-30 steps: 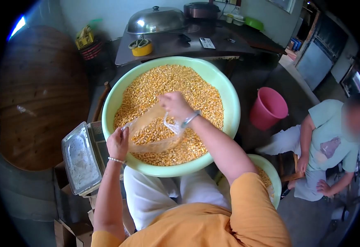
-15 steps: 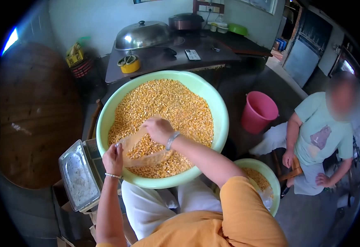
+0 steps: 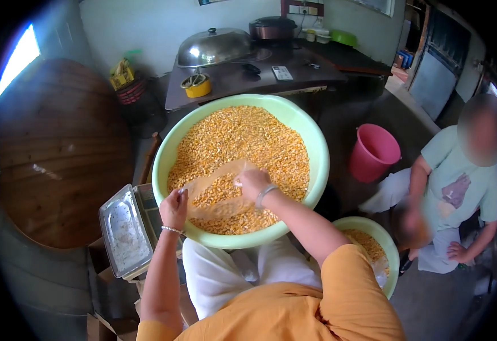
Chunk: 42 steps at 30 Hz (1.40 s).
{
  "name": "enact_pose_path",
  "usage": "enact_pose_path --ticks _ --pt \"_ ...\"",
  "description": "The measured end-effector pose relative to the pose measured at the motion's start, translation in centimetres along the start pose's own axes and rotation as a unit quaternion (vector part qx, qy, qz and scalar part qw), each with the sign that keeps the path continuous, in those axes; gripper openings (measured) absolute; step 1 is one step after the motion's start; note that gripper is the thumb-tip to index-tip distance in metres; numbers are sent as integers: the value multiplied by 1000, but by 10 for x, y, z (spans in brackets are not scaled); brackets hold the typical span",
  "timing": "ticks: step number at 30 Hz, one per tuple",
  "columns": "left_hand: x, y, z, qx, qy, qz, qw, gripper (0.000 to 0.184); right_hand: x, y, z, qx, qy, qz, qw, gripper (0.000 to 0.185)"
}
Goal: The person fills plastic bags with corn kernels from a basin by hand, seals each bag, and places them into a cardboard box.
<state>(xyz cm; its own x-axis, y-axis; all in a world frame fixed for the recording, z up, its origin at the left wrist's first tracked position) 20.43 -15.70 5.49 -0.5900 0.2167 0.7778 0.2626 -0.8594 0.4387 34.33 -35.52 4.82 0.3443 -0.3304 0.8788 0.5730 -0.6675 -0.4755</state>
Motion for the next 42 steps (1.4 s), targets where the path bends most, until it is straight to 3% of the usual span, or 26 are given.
enact_pose_path --ticks 2,6,9,13,16,18,20,22,27,31,34,37,42 --pt "-1 -1 -1 -3 1 4 1000 28 15 7 3 -48 28 180 982 9" --pt "-6 -7 5 -16 -12 10 1000 27 55 14 7 -36 79 514 853 9" --pt "0 -10 16 28 -32 -29 999 27 82 10 7 -41 61 621 781 10" --pt "15 -15 46 77 -16 -99 992 31 107 -25 1 -6 23 678 735 19" --pt "35 -6 66 132 -10 -119 984 34 117 -48 0 79 -6 683 726 27" --pt "40 -6 82 155 -20 -242 958 31 123 -59 -6 100 -29 679 727 37" --pt "57 7 92 180 -52 -405 895 23 130 -71 -19 105 -32 668 737 41" --pt "75 29 91 182 -57 -478 857 21 136 -78 -32 121 -30 679 723 43" --pt "99 70 85 51 -73 -497 863 14 149 -80 -56 149 -10 686 712 46" --pt "66 65 53 104 -184 -401 891 9 116 -38 -57 84 2 704 705 54" --pt "65 71 53 78 -162 -503 846 13 109 -26 -66 66 0 721 689 60" --pt "82 110 49 40 -167 -509 843 13 112 -24 -71 86 -2 722 686 58" --pt "72 98 61 79 -173 -474 860 12 109 -13 -66 65 19 738 672 58"
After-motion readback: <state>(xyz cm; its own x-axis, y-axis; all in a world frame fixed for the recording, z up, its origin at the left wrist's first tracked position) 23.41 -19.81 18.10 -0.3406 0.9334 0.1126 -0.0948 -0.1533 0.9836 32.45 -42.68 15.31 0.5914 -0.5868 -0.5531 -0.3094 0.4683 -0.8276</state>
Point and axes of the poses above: each hand's wrist, its own z-axis towards the middle knuckle, its own x-axis out of the back of the hand, y = z × x, the point moved 4 cm from there along z, towards the middle knuckle, and after that the axes turned 13 degrees about z, right-handed, at the moved point
